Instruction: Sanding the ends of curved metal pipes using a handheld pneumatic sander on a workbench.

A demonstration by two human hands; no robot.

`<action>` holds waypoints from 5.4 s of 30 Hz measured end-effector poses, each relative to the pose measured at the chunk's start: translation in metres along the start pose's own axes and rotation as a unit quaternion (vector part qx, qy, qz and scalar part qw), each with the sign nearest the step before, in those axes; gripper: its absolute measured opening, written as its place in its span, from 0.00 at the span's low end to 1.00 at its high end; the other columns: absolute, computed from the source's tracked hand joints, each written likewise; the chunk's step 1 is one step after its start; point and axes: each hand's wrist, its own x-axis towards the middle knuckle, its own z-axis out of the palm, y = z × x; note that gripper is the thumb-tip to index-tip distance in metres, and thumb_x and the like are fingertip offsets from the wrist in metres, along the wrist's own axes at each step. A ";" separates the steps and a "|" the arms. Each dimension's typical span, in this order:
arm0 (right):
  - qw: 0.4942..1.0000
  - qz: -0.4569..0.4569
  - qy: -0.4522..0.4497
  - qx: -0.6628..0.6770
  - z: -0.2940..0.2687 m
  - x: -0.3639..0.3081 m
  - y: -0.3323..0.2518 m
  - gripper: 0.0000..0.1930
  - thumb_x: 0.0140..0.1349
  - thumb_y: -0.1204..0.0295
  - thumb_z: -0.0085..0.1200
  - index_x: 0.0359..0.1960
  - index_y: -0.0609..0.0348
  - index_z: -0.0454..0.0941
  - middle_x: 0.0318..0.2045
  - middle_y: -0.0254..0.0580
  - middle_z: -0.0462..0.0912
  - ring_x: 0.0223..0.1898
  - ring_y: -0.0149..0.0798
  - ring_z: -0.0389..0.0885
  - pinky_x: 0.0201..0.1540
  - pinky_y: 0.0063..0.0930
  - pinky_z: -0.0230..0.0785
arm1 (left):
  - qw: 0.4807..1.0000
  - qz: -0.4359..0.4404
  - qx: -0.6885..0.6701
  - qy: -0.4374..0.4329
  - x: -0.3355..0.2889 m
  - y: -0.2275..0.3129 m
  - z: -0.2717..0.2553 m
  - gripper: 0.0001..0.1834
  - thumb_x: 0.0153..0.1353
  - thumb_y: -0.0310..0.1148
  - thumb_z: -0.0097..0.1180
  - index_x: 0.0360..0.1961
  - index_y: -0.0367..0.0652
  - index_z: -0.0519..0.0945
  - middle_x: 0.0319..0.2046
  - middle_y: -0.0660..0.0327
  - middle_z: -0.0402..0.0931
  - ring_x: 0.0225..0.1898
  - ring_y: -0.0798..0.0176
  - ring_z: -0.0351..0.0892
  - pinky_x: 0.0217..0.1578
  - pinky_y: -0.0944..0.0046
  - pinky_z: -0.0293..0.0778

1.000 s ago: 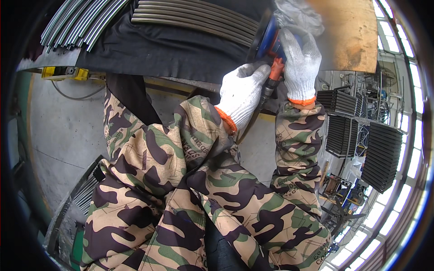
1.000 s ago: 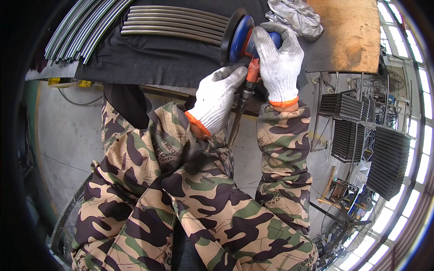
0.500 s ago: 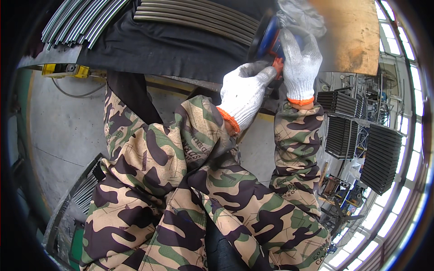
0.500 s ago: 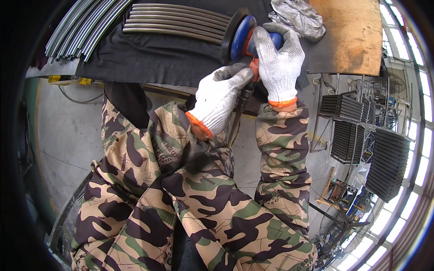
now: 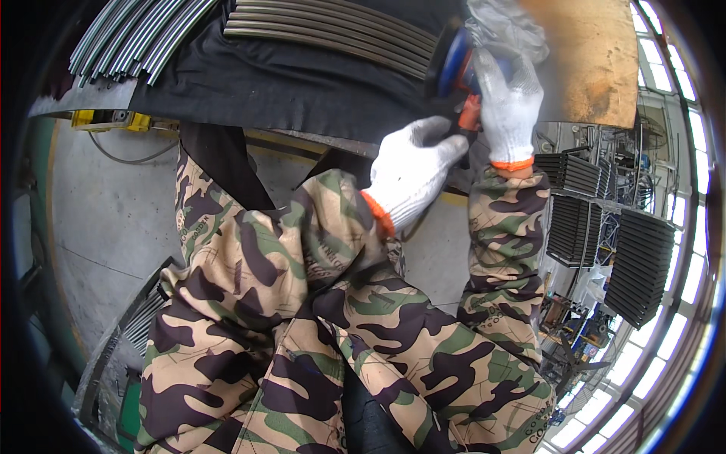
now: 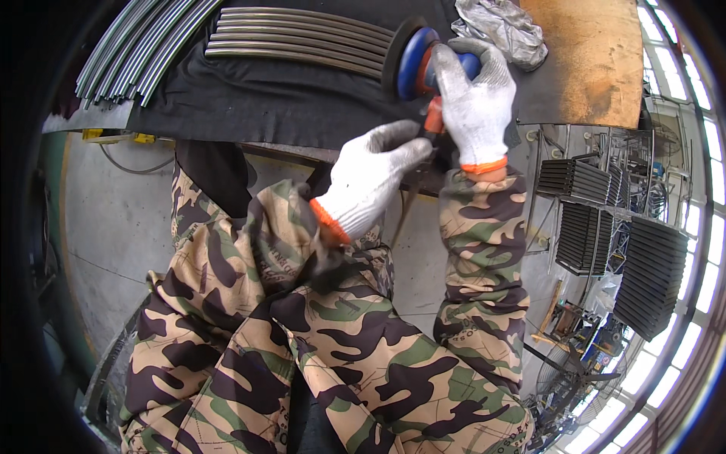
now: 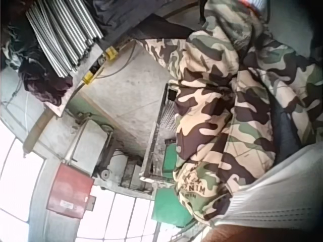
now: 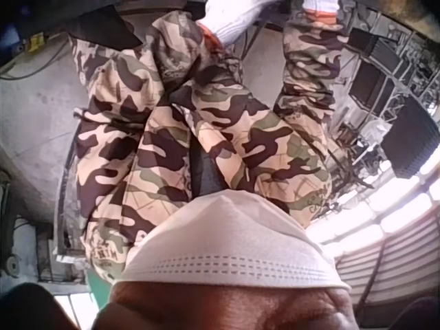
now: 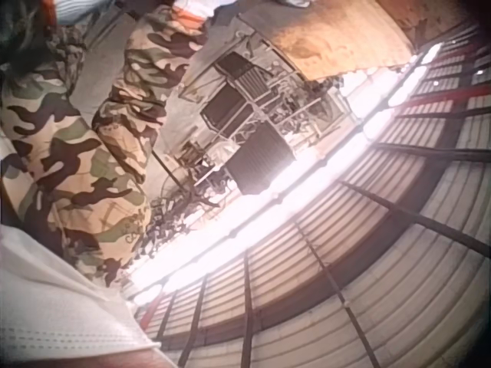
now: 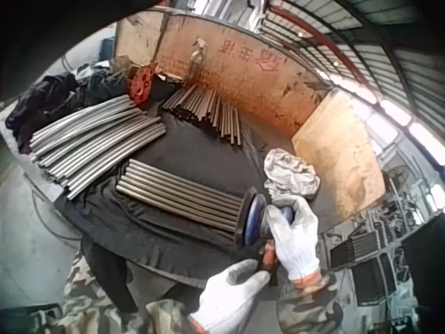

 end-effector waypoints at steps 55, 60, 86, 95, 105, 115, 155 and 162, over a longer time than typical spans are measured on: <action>0.921 -0.169 -0.164 -0.309 0.001 0.056 0.019 0.11 0.61 0.65 0.56 0.37 0.60 0.78 0.31 0.56 0.80 0.32 0.59 0.84 0.36 0.53 0.76 | 0.348 0.464 0.814 0.035 0.123 0.137 -0.109 0.34 0.72 0.50 0.52 0.68 0.33 0.72 0.66 0.39 0.72 0.66 0.36 0.70 0.67 0.40 0.61; 0.923 -0.248 -0.127 -0.267 0.003 0.039 0.005 0.10 0.59 0.65 0.57 0.36 0.58 0.77 0.28 0.54 0.77 0.27 0.56 0.81 0.31 0.52 0.74 | 0.341 0.488 0.802 0.048 0.120 0.135 -0.114 0.36 0.70 0.54 0.53 0.65 0.33 0.75 0.64 0.41 0.74 0.65 0.37 0.71 0.66 0.37 0.62; 0.915 -0.148 -0.203 -0.316 0.029 0.042 -0.020 0.12 0.63 0.63 0.55 0.38 0.58 0.79 0.32 0.57 0.81 0.35 0.60 0.84 0.37 0.53 0.77 | 0.346 0.516 0.783 0.013 0.123 0.147 -0.128 0.27 0.71 0.44 0.53 0.63 0.36 0.77 0.62 0.44 0.77 0.62 0.42 0.74 0.64 0.44 0.65; 0.917 -0.195 -0.194 -0.289 0.028 0.039 -0.029 0.12 0.63 0.62 0.56 0.37 0.59 0.79 0.33 0.54 0.80 0.32 0.58 0.83 0.35 0.51 0.77 | 0.321 0.492 0.807 0.062 0.112 0.138 -0.125 0.31 0.72 0.49 0.52 0.66 0.37 0.76 0.64 0.42 0.75 0.66 0.40 0.71 0.68 0.42 0.60; 0.920 -0.199 -0.184 -0.285 0.015 0.024 -0.038 0.11 0.63 0.64 0.56 0.37 0.59 0.78 0.31 0.56 0.80 0.31 0.59 0.82 0.34 0.53 0.76 | 0.312 0.491 0.811 0.069 0.104 0.134 -0.121 0.32 0.73 0.51 0.50 0.67 0.37 0.75 0.65 0.42 0.75 0.66 0.40 0.70 0.68 0.41 0.60; 0.917 -0.163 -0.218 -0.290 0.014 0.028 -0.029 0.13 0.63 0.62 0.56 0.39 0.60 0.79 0.35 0.57 0.80 0.35 0.60 0.83 0.38 0.53 0.77 | 0.320 0.492 0.808 0.058 0.107 0.135 -0.121 0.31 0.73 0.50 0.50 0.67 0.37 0.75 0.64 0.42 0.75 0.66 0.39 0.71 0.67 0.42 0.61; 0.916 -0.156 -0.198 -0.311 -0.019 0.040 0.017 0.14 0.63 0.63 0.56 0.43 0.59 0.79 0.38 0.57 0.80 0.38 0.59 0.83 0.40 0.52 0.78 | 0.335 0.511 0.791 0.024 0.105 0.141 -0.117 0.30 0.68 0.46 0.56 0.61 0.31 0.76 0.59 0.41 0.76 0.60 0.36 0.73 0.62 0.39 0.64; 0.921 -0.175 -0.224 -0.268 -0.014 0.025 -0.010 0.12 0.62 0.64 0.56 0.40 0.59 0.79 0.38 0.57 0.81 0.39 0.59 0.83 0.37 0.53 0.78 | 0.348 0.467 0.812 0.037 0.094 0.134 -0.119 0.31 0.73 0.46 0.51 0.68 0.33 0.72 0.66 0.39 0.72 0.68 0.33 0.67 0.69 0.38 0.58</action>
